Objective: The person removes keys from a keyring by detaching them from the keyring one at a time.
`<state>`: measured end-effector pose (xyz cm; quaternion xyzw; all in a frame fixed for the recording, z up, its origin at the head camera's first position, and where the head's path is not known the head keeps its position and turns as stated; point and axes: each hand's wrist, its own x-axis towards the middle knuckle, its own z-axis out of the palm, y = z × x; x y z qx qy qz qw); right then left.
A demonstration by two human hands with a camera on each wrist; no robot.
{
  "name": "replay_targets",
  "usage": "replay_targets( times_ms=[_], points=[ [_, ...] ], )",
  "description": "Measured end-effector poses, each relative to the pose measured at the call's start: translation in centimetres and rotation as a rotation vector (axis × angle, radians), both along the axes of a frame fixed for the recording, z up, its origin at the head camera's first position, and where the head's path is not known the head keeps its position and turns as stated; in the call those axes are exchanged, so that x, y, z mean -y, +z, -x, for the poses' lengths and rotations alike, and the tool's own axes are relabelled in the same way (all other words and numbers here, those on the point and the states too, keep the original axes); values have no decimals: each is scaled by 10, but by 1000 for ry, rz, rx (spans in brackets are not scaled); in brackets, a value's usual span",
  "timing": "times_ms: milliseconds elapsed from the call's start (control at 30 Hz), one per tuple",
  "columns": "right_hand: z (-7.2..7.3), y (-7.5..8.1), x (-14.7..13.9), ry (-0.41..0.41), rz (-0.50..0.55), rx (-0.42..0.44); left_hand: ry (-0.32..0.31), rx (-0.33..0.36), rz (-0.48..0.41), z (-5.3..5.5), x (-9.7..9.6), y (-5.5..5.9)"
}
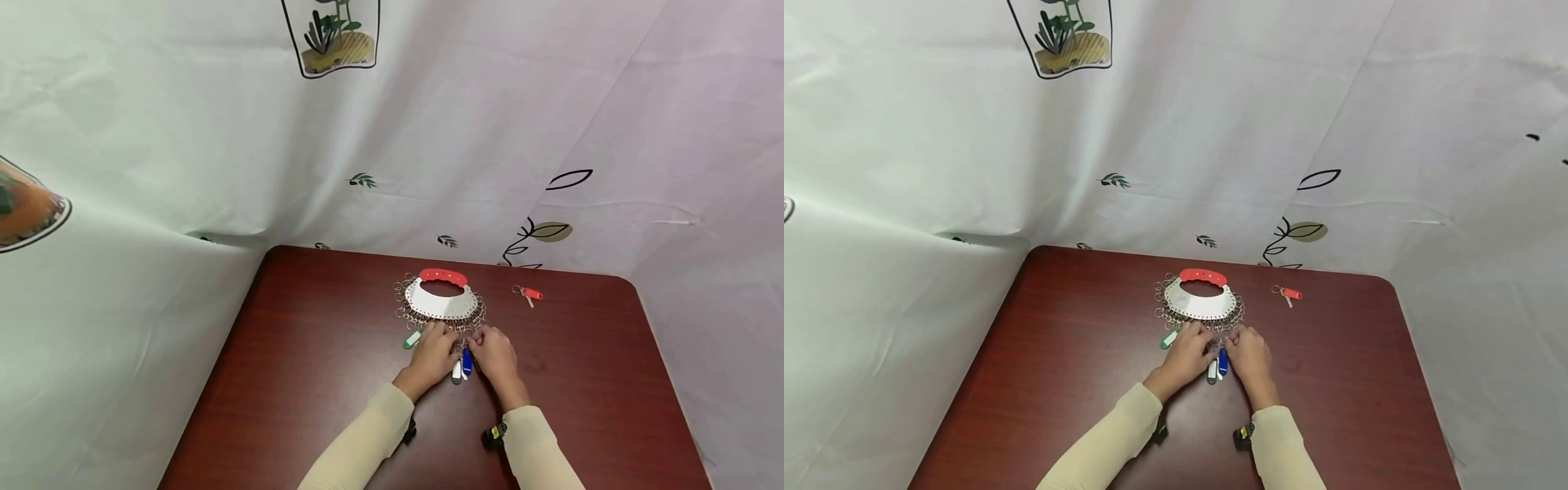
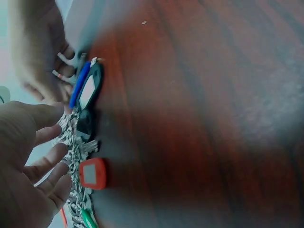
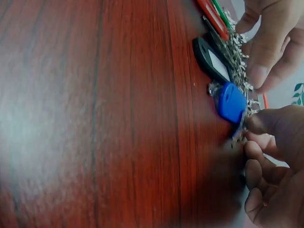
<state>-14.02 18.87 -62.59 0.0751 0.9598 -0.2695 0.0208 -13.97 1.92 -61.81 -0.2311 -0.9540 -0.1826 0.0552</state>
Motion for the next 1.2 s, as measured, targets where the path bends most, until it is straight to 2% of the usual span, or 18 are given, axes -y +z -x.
replay_targets(
  times_ms=[167,367,633,700,767,933,1033,1200],
  points=[
    [1,2,0,11,-12,7,-19,-60,69,-1,-4,-4],
    [2,4,-6,52,23,-4,-9,-38,86,-1,-3,-8],
    [6,1,-14,81,163,-124,7,-14,65,0,-2,-8],
    [7,0,-15,82,193,-126,10,4,24,2,-3,-7],
    [7,0,-16,84,218,-127,8,41,-66,6,-6,-5],
    [8,-2,-17,82,266,-137,24,220,-333,18,-16,1],
    [9,-4,-17,80,277,-134,72,305,-399,23,-23,2],
    [11,-6,-18,86,315,-121,146,340,-444,28,-30,2]
  ],
)
